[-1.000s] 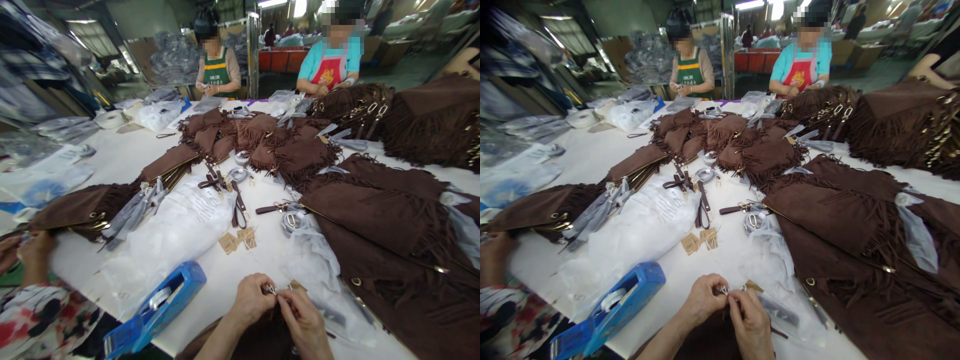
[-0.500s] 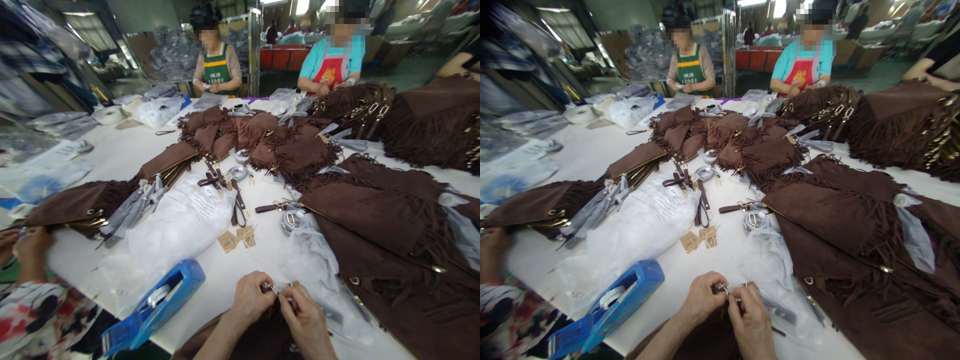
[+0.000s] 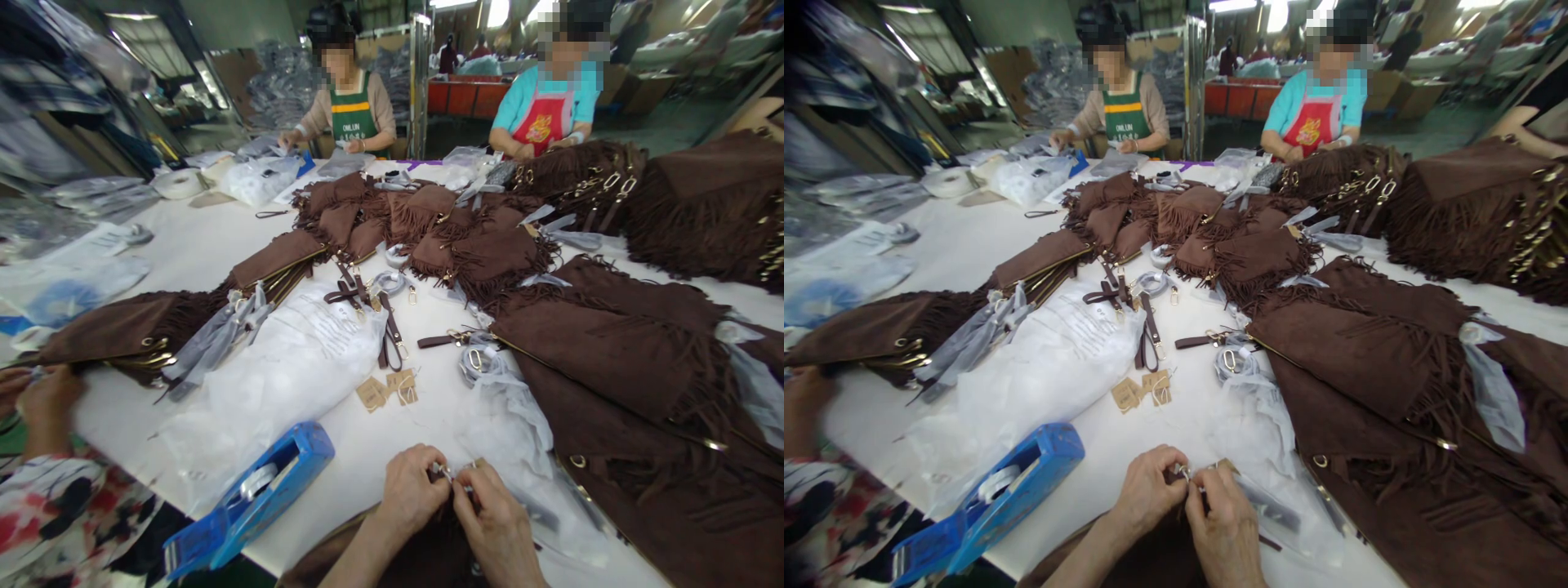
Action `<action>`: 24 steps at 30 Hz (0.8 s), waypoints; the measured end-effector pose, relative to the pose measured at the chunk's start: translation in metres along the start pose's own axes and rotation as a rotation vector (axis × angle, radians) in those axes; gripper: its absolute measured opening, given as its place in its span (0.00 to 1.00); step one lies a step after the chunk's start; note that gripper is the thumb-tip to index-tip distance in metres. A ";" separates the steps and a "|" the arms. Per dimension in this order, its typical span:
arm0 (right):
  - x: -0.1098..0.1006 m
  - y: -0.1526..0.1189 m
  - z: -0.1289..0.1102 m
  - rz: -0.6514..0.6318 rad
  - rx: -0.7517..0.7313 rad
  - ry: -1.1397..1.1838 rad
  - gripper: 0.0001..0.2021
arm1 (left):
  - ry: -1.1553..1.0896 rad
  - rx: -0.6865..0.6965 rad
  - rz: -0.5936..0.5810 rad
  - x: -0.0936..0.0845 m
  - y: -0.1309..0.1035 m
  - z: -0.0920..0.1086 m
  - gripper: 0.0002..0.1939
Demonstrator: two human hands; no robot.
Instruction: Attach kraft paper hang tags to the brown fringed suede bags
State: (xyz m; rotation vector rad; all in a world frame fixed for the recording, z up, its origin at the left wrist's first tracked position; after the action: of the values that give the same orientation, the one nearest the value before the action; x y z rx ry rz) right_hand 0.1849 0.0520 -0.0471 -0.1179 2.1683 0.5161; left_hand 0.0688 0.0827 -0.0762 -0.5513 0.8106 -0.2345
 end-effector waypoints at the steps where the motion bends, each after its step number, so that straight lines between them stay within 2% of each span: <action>1: 0.000 0.001 -0.001 -0.010 -0.008 -0.011 0.12 | 0.007 -0.001 0.003 0.000 0.000 0.000 0.13; 5: 0.003 0.004 -0.003 -0.034 -0.040 -0.039 0.12 | 0.032 0.012 -0.001 0.002 -0.002 0.001 0.13; 12: 0.003 0.006 -0.006 0.006 -0.134 -0.023 0.13 | 0.051 0.027 0.006 0.000 -0.011 0.005 0.13; 17: 0.004 0.003 -0.005 -0.003 -0.155 0.060 0.10 | -0.153 -0.037 -0.122 -0.001 -0.008 -0.005 0.16; 24: 0.003 -0.006 -0.004 0.047 -0.156 0.116 0.08 | -0.209 -0.158 -0.246 0.006 0.004 -0.014 0.08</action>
State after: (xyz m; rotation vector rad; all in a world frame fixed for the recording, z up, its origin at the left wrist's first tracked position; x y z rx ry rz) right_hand 0.1822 0.0457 -0.0490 -0.1869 2.2455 0.7213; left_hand 0.0623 0.0787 -0.0902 -0.8122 0.5599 -0.3343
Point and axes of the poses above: each hand's wrist, its own y-axis towards the middle knuckle, its own x-axis out of the palm, z = x × y, the point moved 7 cm from there along y, towards the middle knuckle, and after that the axes turned 11 degrees about -x, right-handed, at the moved point
